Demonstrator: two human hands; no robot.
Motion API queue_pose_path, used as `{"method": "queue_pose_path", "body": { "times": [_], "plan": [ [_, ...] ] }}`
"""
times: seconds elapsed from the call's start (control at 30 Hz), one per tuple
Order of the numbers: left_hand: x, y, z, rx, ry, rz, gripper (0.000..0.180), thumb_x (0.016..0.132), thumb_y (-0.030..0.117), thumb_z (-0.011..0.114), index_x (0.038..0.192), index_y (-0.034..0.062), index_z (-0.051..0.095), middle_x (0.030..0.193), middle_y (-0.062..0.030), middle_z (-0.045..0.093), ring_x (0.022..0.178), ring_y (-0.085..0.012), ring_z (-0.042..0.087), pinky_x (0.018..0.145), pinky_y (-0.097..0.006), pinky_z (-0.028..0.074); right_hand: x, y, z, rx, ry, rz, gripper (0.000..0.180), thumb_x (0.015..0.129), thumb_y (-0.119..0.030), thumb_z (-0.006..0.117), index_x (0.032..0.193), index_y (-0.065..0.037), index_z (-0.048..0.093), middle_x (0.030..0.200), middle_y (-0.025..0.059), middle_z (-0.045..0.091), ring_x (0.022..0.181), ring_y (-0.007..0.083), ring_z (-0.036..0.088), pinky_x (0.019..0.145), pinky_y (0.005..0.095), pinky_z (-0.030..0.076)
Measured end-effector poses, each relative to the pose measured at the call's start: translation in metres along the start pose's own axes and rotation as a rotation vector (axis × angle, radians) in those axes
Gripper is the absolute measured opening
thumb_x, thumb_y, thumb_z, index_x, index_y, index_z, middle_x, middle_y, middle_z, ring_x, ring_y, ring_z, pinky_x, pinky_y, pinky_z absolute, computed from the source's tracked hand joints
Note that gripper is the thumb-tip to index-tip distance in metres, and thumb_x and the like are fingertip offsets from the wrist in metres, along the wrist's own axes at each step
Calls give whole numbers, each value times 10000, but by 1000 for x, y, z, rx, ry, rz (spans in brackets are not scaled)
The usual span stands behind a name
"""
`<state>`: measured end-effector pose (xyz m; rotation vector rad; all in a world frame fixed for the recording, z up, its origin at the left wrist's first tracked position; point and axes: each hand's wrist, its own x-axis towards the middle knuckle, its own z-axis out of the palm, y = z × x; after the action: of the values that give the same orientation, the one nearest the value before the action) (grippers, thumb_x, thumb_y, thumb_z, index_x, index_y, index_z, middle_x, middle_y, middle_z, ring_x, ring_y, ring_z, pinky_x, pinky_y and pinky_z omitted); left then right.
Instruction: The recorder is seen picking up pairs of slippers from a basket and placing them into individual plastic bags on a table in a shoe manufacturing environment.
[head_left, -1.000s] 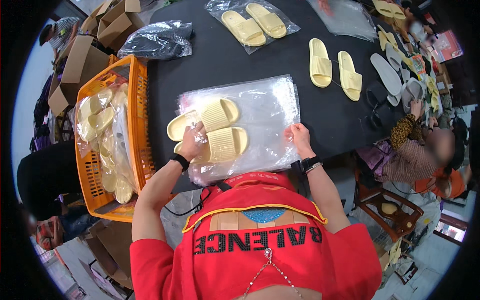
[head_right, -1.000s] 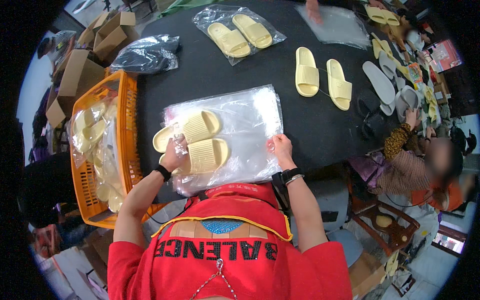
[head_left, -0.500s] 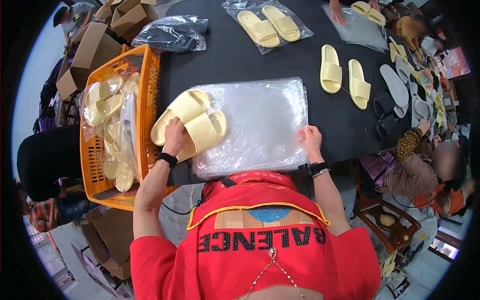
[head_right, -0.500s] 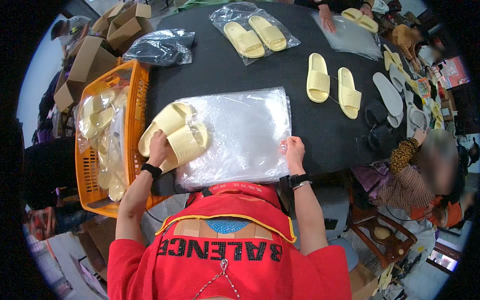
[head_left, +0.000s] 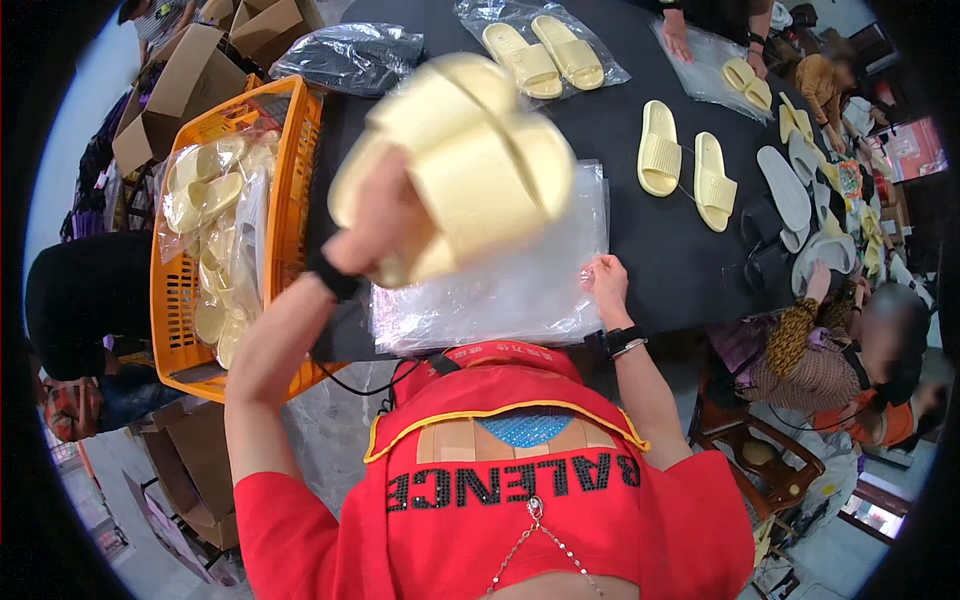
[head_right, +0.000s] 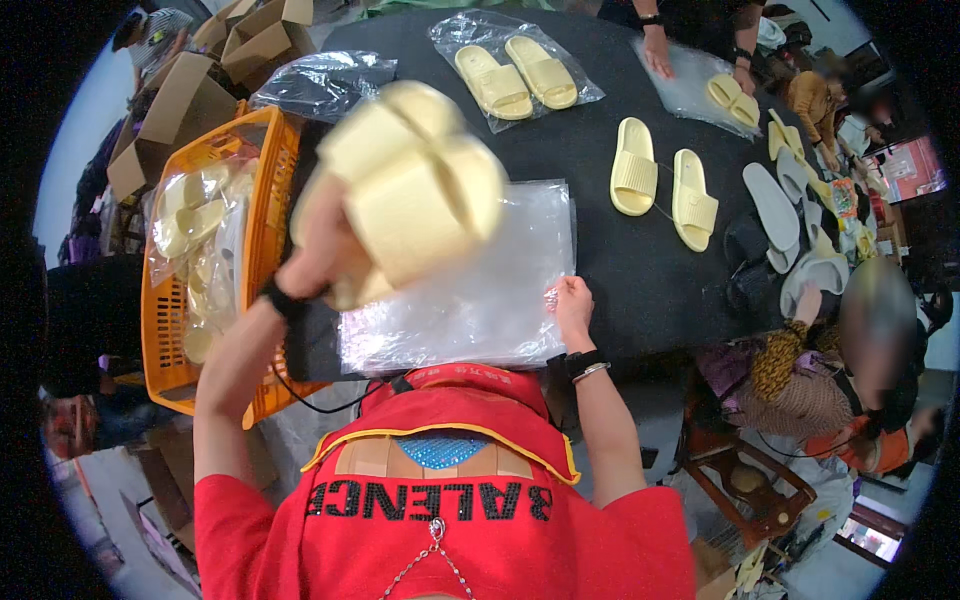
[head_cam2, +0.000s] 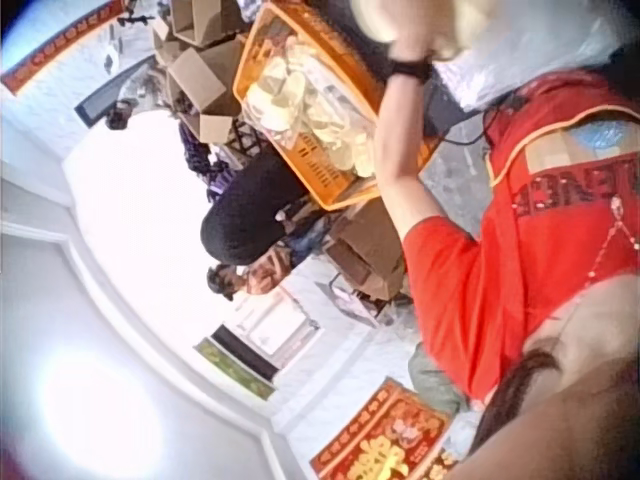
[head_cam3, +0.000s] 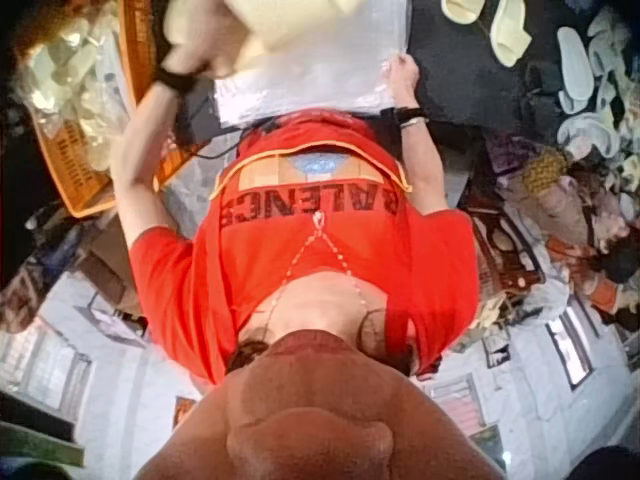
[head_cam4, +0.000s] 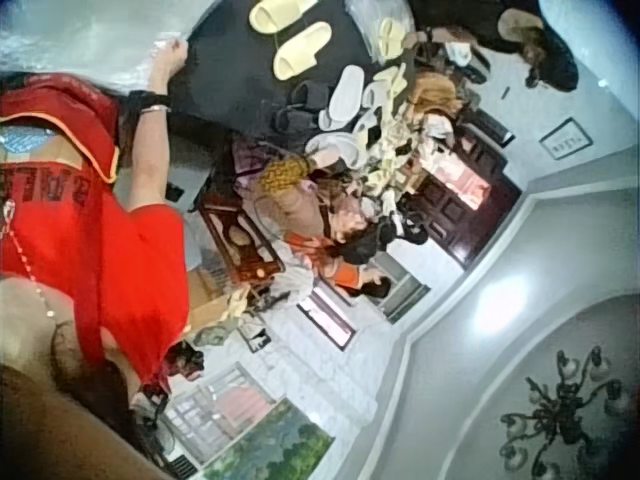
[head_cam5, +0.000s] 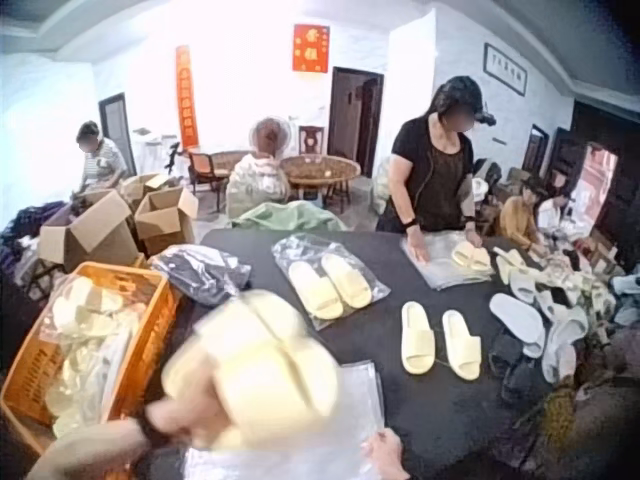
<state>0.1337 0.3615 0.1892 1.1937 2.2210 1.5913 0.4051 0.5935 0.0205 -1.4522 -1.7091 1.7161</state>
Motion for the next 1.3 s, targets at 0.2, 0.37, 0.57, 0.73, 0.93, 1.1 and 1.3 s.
{"method": "queue_pose_path", "body": {
  "times": [0.2,0.37,0.57,0.73,0.93,1.1,1.3],
  "plan": [
    [-21,-26,150,331,-629,188,237,685,91,536,894,-19,522,954,-190,528,893,-355,505,763,-429,431,2,28,-3,-205,-38,-332,247,863,-206,484,1006,-45,605,901,112,648,824,201,619,702,299,477],
    [19,-60,145,913,-394,4,164,730,101,503,864,49,584,927,-107,565,926,-263,528,752,-424,437,-5,18,3,12,-19,-55,165,851,-138,513,871,18,564,773,90,647,659,126,598,573,250,456],
    [19,-16,79,813,-305,195,152,713,108,535,831,14,554,891,-125,523,874,-285,500,713,-408,422,-13,-1,2,82,17,67,158,852,-125,503,878,20,559,767,84,643,675,128,587,606,255,454],
    [-51,-12,114,728,-556,238,145,700,100,538,821,21,525,895,-131,506,863,-291,493,706,-404,436,8,3,9,-77,75,-218,149,864,-121,490,875,14,552,761,91,630,627,115,581,546,254,460],
    [-110,-79,61,735,-398,68,183,654,52,555,824,7,506,894,-138,494,861,-313,473,687,-405,451,14,0,10,44,-26,6,145,883,-124,472,891,9,530,715,104,611,604,142,592,487,276,485],
    [-120,-77,30,714,-385,-31,179,657,7,522,831,-25,493,883,-170,487,848,-338,455,719,-415,431,-9,-20,4,139,-77,2,181,862,-126,502,985,4,476,729,71,582,613,135,580,503,266,487],
    [-118,-75,33,733,-362,-57,184,654,-8,517,835,-33,493,900,-169,486,857,-335,454,738,-405,434,-71,-12,-31,3,-363,7,233,801,-107,582,994,-13,491,700,20,527,593,110,543,509,229,460]
  ]
}}
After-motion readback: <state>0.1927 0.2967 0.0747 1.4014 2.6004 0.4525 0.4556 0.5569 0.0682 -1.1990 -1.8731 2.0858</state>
